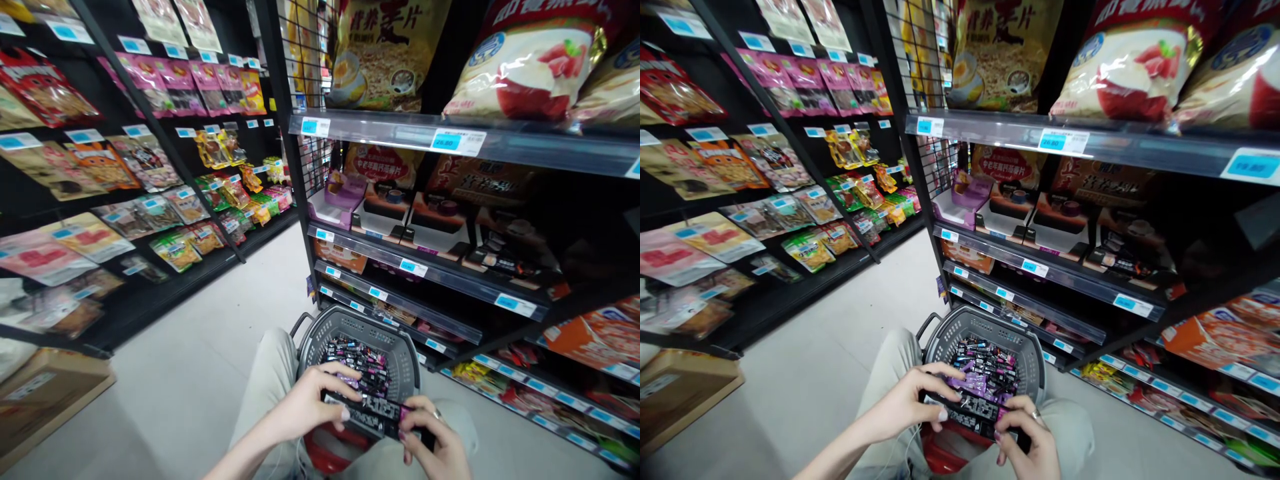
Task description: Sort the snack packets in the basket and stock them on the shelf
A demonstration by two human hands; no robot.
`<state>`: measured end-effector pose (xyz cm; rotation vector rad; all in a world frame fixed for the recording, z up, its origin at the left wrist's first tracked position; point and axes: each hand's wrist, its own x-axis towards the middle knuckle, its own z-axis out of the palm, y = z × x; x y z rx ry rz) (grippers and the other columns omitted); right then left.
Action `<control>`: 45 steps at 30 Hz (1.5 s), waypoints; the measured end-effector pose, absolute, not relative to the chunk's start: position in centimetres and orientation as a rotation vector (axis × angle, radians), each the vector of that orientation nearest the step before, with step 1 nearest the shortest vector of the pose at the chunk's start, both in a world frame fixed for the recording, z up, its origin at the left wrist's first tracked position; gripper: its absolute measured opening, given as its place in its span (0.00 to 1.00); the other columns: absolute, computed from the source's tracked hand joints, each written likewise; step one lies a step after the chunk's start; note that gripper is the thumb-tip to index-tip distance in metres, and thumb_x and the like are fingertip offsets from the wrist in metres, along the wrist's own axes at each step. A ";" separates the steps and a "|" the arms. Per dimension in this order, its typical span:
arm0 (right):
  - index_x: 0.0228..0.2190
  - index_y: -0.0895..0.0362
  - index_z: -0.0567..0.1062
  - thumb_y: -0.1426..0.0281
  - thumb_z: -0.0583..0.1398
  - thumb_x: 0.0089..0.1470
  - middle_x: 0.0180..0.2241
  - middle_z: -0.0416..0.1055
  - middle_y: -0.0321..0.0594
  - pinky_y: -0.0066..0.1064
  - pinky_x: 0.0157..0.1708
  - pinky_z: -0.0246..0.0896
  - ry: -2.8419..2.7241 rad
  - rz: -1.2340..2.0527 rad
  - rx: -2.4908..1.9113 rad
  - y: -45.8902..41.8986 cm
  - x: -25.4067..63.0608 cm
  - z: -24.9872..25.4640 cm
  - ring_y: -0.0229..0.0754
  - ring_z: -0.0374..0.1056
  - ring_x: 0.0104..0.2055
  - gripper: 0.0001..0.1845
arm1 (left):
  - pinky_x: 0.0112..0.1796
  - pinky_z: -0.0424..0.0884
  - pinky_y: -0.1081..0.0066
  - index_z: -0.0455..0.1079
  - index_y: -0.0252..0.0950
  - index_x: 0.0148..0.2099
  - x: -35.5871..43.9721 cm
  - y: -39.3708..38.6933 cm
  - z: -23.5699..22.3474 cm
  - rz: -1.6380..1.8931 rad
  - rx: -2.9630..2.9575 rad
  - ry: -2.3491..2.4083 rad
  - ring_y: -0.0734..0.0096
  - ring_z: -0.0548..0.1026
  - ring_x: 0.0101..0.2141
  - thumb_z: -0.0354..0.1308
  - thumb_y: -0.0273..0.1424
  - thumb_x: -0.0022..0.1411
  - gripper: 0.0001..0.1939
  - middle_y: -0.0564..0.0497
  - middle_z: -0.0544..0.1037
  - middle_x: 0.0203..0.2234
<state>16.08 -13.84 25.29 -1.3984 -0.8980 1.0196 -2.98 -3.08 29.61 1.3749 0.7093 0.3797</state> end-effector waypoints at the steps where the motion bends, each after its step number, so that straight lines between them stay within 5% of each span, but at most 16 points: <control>1: 0.17 0.57 0.71 0.66 0.60 0.40 0.31 0.61 0.38 0.26 0.14 0.58 -0.900 1.018 -1.391 -13.8 16.0 25.3 0.28 0.58 0.13 0.08 | 0.25 0.72 0.70 0.73 0.37 0.34 -2.9 -3.1 29.5 0.384 1.348 0.717 0.72 0.71 0.27 0.56 0.26 0.46 0.10 0.46 0.61 0.48; 12: 0.23 0.56 0.75 0.62 0.60 0.39 0.37 0.67 0.45 0.28 0.18 0.63 -0.857 1.095 -1.387 -13.7 15.4 25.4 0.33 0.63 0.17 0.10 | 0.18 0.68 0.75 0.74 0.33 0.29 -3.0 -2.8 29.3 0.465 1.254 0.785 0.72 0.72 0.23 0.56 0.25 0.45 0.07 0.44 0.62 0.49; 17: 0.24 0.57 0.74 0.62 0.61 0.38 0.25 0.70 0.41 0.26 0.15 0.59 -0.705 1.211 -1.385 -13.2 15.8 25.6 0.35 0.63 0.16 0.12 | 0.22 0.70 0.70 0.71 0.32 0.35 -3.2 -2.8 29.0 0.383 1.184 0.806 0.71 0.72 0.21 0.57 0.30 0.46 0.12 0.42 0.68 0.43; 21: 0.23 0.58 0.72 0.62 0.60 0.39 0.14 0.65 0.35 0.25 0.17 0.58 -0.751 1.217 -1.411 -13.2 16.2 26.5 0.34 0.61 0.15 0.11 | 0.36 0.66 0.69 0.71 0.33 0.35 -3.7 -2.1 29.3 0.363 1.369 0.797 0.65 0.72 0.32 0.60 0.31 0.42 0.14 0.47 0.74 0.35; 25: 0.24 0.57 0.70 0.62 0.60 0.39 0.19 0.64 0.34 0.22 0.13 0.53 -0.817 1.203 -1.422 -12.8 16.5 27.6 0.31 0.59 0.14 0.11 | 0.34 0.67 0.68 0.63 0.35 0.47 -4.1 -1.4 29.1 0.084 1.160 0.567 0.68 0.73 0.29 0.59 0.34 0.45 0.24 0.48 0.75 0.31; 29: 0.35 0.53 0.67 0.64 0.61 0.39 0.29 0.66 0.35 0.22 0.14 0.54 -0.844 1.075 -1.396 -11.0 16.9 28.0 0.29 0.58 0.17 0.18 | 0.28 0.68 0.69 0.67 0.29 0.36 -3.2 -1.8 27.8 -0.142 0.926 0.386 0.67 0.73 0.24 0.59 0.34 0.46 0.15 0.44 0.74 0.26; 32: 0.45 0.50 0.57 0.64 0.59 0.41 0.36 0.63 0.38 0.25 0.21 0.60 -0.740 0.844 -1.355 -9.6 16.6 27.1 0.32 0.62 0.23 0.28 | 0.28 0.67 0.70 0.66 0.30 0.34 -1.6 -2.9 27.1 0.038 0.875 0.445 0.68 0.73 0.25 0.61 0.31 0.43 0.14 0.46 0.74 0.27; 37: 0.35 0.56 0.66 0.67 0.58 0.41 0.28 0.64 0.38 0.31 0.29 0.60 -1.030 0.485 -1.543 -10.1 13.8 25.0 0.39 0.62 0.29 0.15 | 0.29 0.66 0.73 0.59 0.35 0.44 0.6 -4.8 26.5 0.508 0.727 0.569 0.69 0.72 0.30 0.62 0.26 0.41 0.26 0.49 0.72 0.31; 45: 0.34 0.56 0.71 0.68 0.56 0.45 0.34 0.65 0.44 0.36 0.35 0.59 -1.319 0.090 -1.539 -11.5 11.6 24.1 0.44 0.63 0.37 0.11 | 0.35 0.65 0.70 0.63 0.33 0.39 1.1 -5.3 26.0 0.785 0.681 0.678 0.65 0.69 0.38 0.61 0.25 0.42 0.18 0.47 0.71 0.35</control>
